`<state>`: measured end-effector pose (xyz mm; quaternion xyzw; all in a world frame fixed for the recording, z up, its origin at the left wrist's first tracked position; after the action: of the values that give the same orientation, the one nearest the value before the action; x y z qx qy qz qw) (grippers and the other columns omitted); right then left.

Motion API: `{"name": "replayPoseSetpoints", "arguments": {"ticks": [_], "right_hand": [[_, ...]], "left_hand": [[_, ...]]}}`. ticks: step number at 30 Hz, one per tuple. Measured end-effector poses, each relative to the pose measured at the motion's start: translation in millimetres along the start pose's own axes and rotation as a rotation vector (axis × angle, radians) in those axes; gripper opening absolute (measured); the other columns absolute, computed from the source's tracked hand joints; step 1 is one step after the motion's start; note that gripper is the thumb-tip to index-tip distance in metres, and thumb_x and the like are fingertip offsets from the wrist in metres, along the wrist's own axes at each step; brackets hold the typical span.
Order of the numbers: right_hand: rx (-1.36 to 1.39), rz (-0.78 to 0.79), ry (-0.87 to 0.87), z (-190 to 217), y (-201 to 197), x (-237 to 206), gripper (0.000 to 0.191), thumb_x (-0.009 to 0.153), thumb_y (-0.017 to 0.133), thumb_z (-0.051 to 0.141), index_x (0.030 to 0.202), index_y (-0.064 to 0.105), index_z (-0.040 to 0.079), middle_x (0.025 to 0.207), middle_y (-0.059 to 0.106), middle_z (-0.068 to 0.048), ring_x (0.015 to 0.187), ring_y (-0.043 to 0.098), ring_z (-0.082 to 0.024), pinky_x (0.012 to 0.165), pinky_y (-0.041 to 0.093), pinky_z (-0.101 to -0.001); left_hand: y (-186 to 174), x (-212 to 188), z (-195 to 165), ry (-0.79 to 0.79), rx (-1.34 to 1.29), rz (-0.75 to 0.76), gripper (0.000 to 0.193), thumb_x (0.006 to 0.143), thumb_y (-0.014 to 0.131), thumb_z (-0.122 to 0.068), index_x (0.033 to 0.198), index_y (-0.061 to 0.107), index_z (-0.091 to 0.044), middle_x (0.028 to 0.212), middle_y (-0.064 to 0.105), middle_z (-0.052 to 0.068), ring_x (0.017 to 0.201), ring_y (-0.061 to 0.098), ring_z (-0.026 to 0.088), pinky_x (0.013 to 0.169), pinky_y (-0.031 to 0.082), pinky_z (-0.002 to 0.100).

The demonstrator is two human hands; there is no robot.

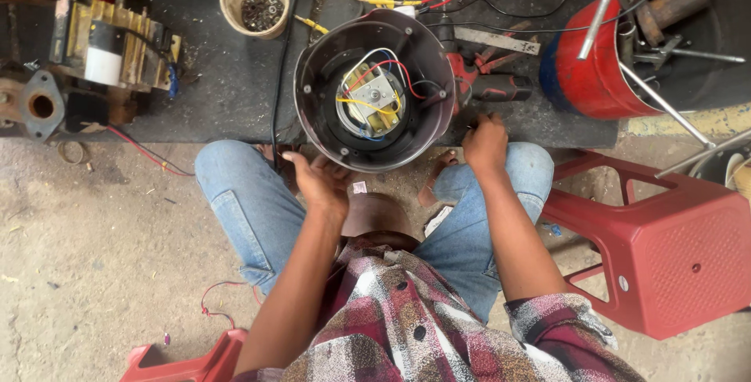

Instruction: The person assembles an electrical motor by placing a motor unit into a red cylindrical housing, then attaching a black circular cover. They use a cordless drill to fasten screws and secure the assembly.

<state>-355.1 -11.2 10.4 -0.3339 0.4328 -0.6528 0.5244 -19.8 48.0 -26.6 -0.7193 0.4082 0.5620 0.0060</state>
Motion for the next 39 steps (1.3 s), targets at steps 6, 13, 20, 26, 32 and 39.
{"name": "replayPoseSetpoints", "arguments": {"ticks": [6,13,20,26,32,39], "right_hand": [[0.003,-0.004,-0.001,2.7,0.9,-1.2,0.024,0.083,0.062,-0.001,0.104,0.072,-0.002,0.111,0.063,-0.029,0.097,0.063,-0.051,0.087,0.051,-0.0558],[-0.026,0.035,0.023,4.9,1.3,-0.9,0.027,0.082,0.066,0.002,0.108,0.071,-0.004,0.111,0.062,-0.030,0.098,0.062,-0.052,0.088,0.051,-0.0559],[0.375,0.154,0.259,15.2,10.4,-18.9,0.021,0.082,0.073,0.006,0.100,0.076,-0.003,0.086,0.075,-0.020,0.078,0.076,-0.033,0.072,0.059,-0.0418],[0.611,0.643,0.208,93.3,30.3,-82.1,0.018,0.079,0.078,0.005,0.096,0.079,0.001,0.078,0.078,-0.011,0.064,0.072,-0.020,0.059,0.056,-0.0337],[0.487,0.479,-0.135,150.2,-0.2,-104.6,0.021,0.075,0.076,0.002,0.096,0.075,0.001,0.094,0.072,-0.014,0.086,0.073,-0.032,0.076,0.056,-0.0372],[0.481,0.379,-0.230,174.0,-31.6,-95.5,0.018,0.077,0.075,0.004,0.094,0.074,0.003,0.095,0.072,-0.013,0.087,0.072,-0.033,0.076,0.056,-0.0384]], "left_hand": [[-23.6,31.2,-49.7,0.086,0.083,-0.108,0.112,0.087,0.033,-0.095,0.125,0.064,0.005,0.097,0.066,0.007,0.070,0.046,0.017,0.060,0.033,0.030],[-23.9,49.0,-99.7,0.182,0.025,-0.064,0.101,0.087,0.039,-0.085,0.120,0.063,0.006,0.098,0.067,0.011,0.079,0.059,0.019,0.072,0.048,0.031],[-45.5,24.3,-48.4,0.194,0.130,-0.108,0.051,0.104,0.046,-0.044,0.121,0.064,0.001,0.108,0.066,0.016,0.085,0.050,0.030,0.079,0.043,0.049],[-8.7,-23.6,63.0,-0.310,0.340,0.200,0.043,0.104,0.044,-0.033,0.118,0.064,0.002,0.112,0.072,0.021,0.106,0.069,0.034,0.103,0.054,0.048],[10.7,-31.1,74.2,-0.294,0.198,0.246,0.037,0.106,0.049,-0.030,0.114,0.063,0.004,0.103,0.071,0.016,0.092,0.069,0.030,0.086,0.058,0.048],[10.2,-36.0,39.6,-0.103,0.352,0.278,0.023,0.096,0.056,-0.002,0.113,0.066,0.010,0.106,0.074,0.019,0.094,0.075,0.030,0.085,0.064,0.042]]}}
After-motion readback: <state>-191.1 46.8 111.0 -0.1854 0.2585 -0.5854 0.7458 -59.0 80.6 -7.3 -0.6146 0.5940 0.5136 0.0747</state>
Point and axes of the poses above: each hand's wrist, its own x-axis towards the middle knuckle, its own y-axis out of the palm, z = x × y, the point moved 5 cm from there along x, towards the middle knuckle
